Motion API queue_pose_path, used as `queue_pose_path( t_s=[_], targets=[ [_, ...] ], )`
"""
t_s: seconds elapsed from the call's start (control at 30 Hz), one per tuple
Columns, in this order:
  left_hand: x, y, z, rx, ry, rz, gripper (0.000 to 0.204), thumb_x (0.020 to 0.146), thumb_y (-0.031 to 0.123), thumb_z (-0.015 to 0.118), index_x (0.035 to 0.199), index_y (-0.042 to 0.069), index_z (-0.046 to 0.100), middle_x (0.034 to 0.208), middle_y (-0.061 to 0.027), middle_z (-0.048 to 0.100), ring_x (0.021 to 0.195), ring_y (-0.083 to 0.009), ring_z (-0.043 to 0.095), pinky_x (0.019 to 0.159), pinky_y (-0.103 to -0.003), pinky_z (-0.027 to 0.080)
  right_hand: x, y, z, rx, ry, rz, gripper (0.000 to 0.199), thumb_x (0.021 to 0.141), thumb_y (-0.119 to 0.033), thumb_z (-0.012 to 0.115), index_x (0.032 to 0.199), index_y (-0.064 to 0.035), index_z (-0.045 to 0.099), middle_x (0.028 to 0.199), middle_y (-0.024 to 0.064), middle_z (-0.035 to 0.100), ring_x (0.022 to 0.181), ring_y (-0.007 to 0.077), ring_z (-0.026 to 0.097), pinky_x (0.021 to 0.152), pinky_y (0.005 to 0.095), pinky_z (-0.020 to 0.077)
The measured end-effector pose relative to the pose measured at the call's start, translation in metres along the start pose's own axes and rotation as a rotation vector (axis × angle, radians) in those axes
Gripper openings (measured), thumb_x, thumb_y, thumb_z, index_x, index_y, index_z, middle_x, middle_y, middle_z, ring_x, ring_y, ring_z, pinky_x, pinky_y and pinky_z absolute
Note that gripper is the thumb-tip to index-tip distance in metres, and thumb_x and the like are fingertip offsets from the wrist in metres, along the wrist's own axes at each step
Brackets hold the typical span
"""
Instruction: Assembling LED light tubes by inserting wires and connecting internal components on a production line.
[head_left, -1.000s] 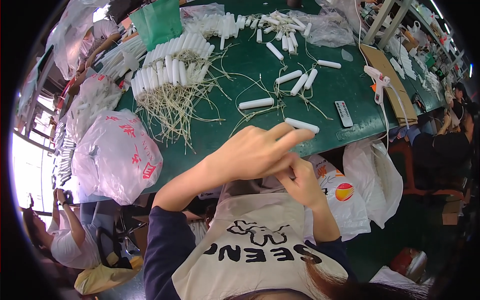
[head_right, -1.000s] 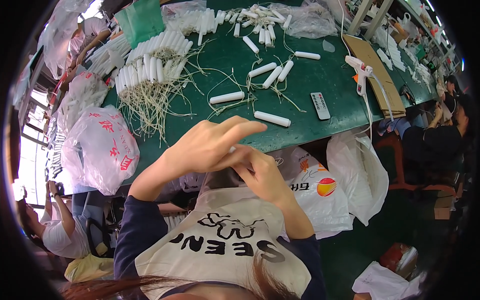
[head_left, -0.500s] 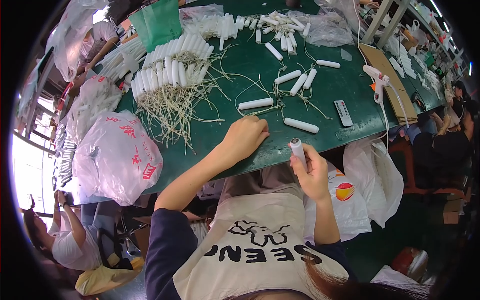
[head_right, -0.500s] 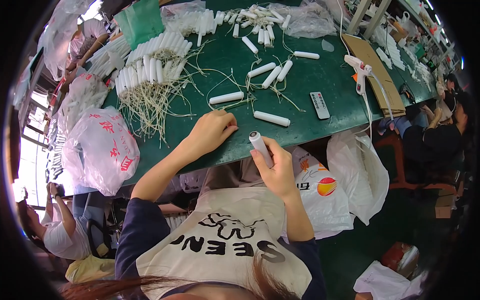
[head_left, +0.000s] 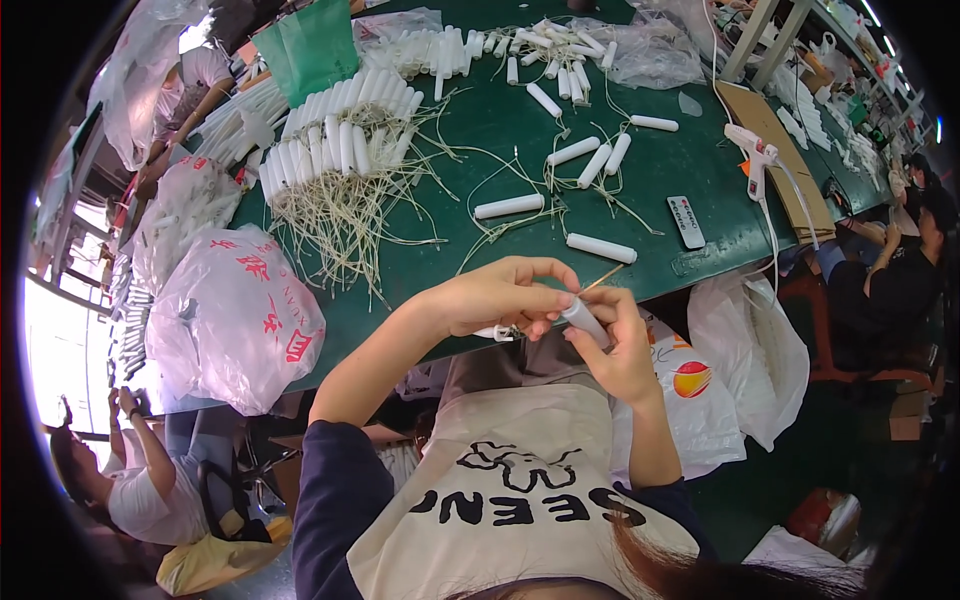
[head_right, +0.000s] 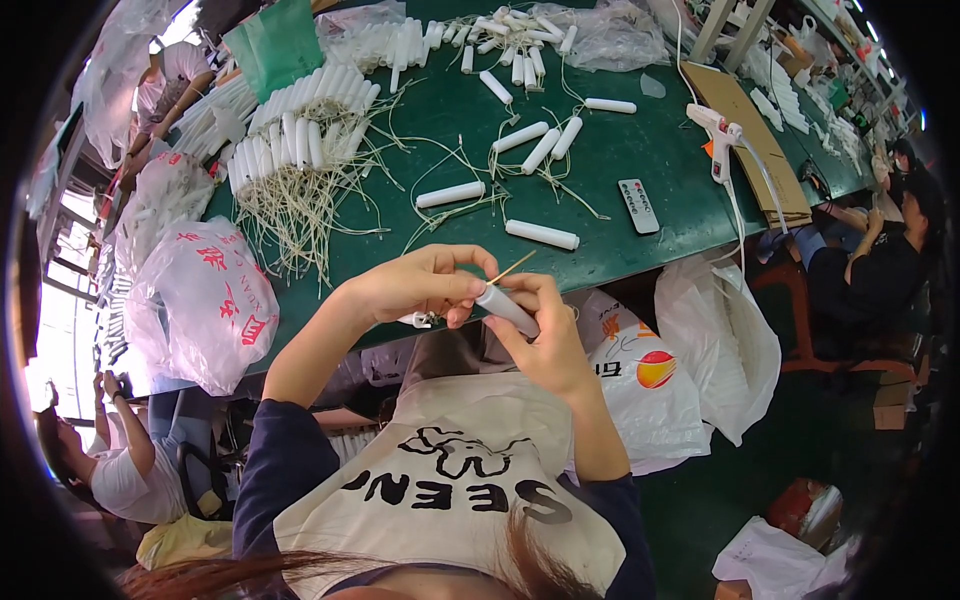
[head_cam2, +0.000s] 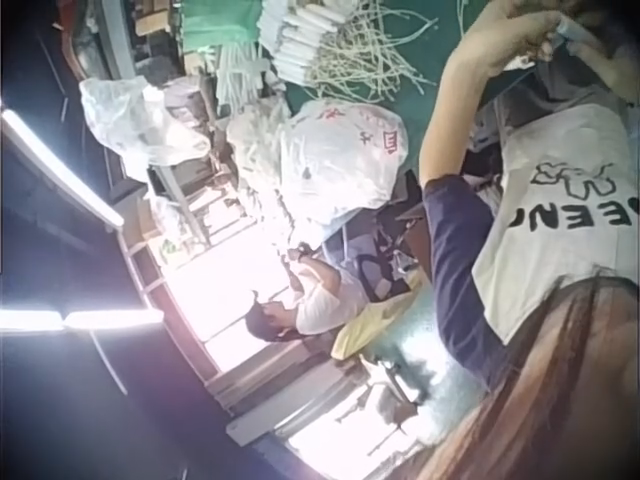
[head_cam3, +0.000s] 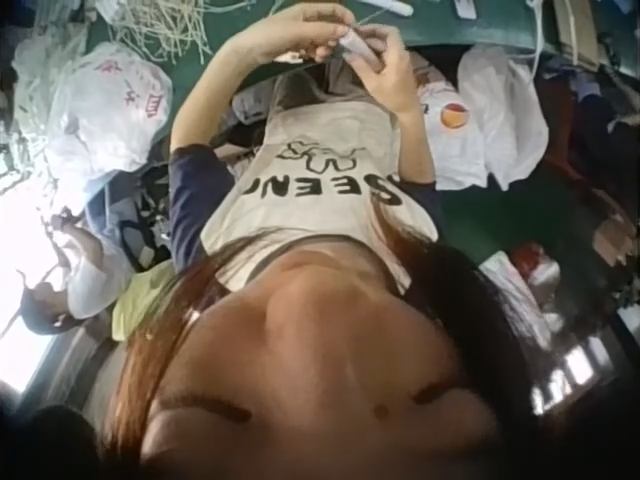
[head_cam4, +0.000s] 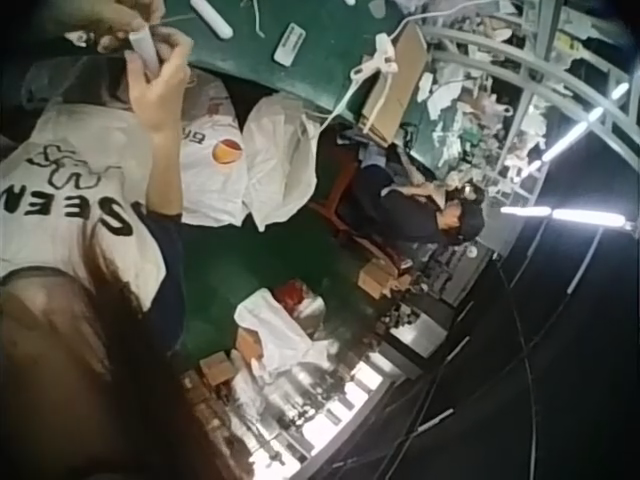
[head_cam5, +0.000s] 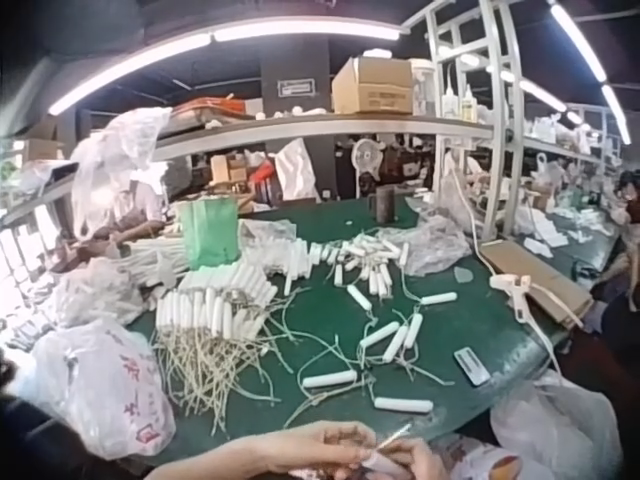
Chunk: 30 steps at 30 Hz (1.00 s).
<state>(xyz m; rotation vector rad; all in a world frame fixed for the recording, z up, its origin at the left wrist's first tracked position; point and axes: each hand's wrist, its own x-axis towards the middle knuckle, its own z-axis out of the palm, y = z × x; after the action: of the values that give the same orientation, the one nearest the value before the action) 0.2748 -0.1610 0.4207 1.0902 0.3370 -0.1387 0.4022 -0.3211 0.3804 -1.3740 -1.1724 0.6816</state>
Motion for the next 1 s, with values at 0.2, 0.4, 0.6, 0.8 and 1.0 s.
queue_pose_path(
  t_s=[0.2, 0.4, 0.6, 0.8, 1.0],
  targets=[
    [-0.004, -0.005, 0.002, 0.064, -0.187, -0.036, 0.027, 0.093, 0.018, 0.05, 0.11, -0.003, 0.053, 0.073, -0.0096, 0.063, 0.058, -0.0127, 0.061, 0.056, -0.023, 0.049, -0.006, 0.007, 0.001, 0.245, -0.078, 0.023, 0.047, 0.074, 0.002, 0.068, 0.104, -0.0059, 0.033, 0.094, 0.0097, 0.055, 0.086, 0.0139, 0.057, 0.074, 0.0243, 0.0443],
    [-0.01, -0.015, 0.001, 0.136, -0.134, 0.069, 0.023, 0.091, 0.016, 0.051, 0.102, -0.003, 0.058, 0.067, -0.01, 0.063, 0.059, -0.0151, 0.062, 0.057, -0.024, 0.05, 0.025, 0.01, -0.037, 0.092, -0.071, -0.109, 0.032, 0.077, -0.007, 0.07, 0.102, -0.0038, 0.049, 0.099, 0.0067, 0.057, 0.09, 0.0123, 0.054, 0.074, 0.0243, 0.0446],
    [-0.017, -0.016, 0.001, 0.135, -0.079, 0.093, 0.02, 0.091, 0.015, 0.05, 0.098, -0.002, 0.059, 0.064, -0.0084, 0.061, 0.057, -0.0137, 0.061, 0.053, -0.023, 0.046, 0.081, 0.068, -0.107, -1.001, 0.715, 0.03, 0.035, 0.082, -0.033, 0.064, 0.101, -0.0033, 0.059, 0.104, 0.013, 0.056, 0.099, 0.0277, 0.049, 0.085, 0.0377, 0.0405],
    [-0.023, -0.016, -0.002, 0.158, -0.05, 0.095, 0.023, 0.092, 0.017, 0.051, 0.102, -0.001, 0.061, 0.064, -0.0052, 0.062, 0.058, -0.0087, 0.058, 0.054, -0.021, 0.045, 0.095, 0.081, -0.114, -1.168, 0.593, 0.361, 0.05, 0.078, -0.043, 0.065, 0.108, -0.0039, 0.058, 0.119, 0.0148, 0.049, 0.114, 0.0348, 0.04, 0.09, 0.0466, 0.0366],
    [-0.029, -0.015, -0.001, 0.192, -0.018, 0.101, 0.02, 0.091, 0.013, 0.049, 0.1, -0.002, 0.059, 0.064, -0.0079, 0.062, 0.056, -0.011, 0.058, 0.052, -0.022, 0.044, 0.091, 0.091, -0.126, -0.98, 0.663, 0.161, 0.044, 0.075, -0.028, 0.071, 0.105, -0.0011, 0.054, 0.097, 0.0143, 0.06, 0.09, 0.0301, 0.055, 0.079, 0.0386, 0.0443]
  ],
)
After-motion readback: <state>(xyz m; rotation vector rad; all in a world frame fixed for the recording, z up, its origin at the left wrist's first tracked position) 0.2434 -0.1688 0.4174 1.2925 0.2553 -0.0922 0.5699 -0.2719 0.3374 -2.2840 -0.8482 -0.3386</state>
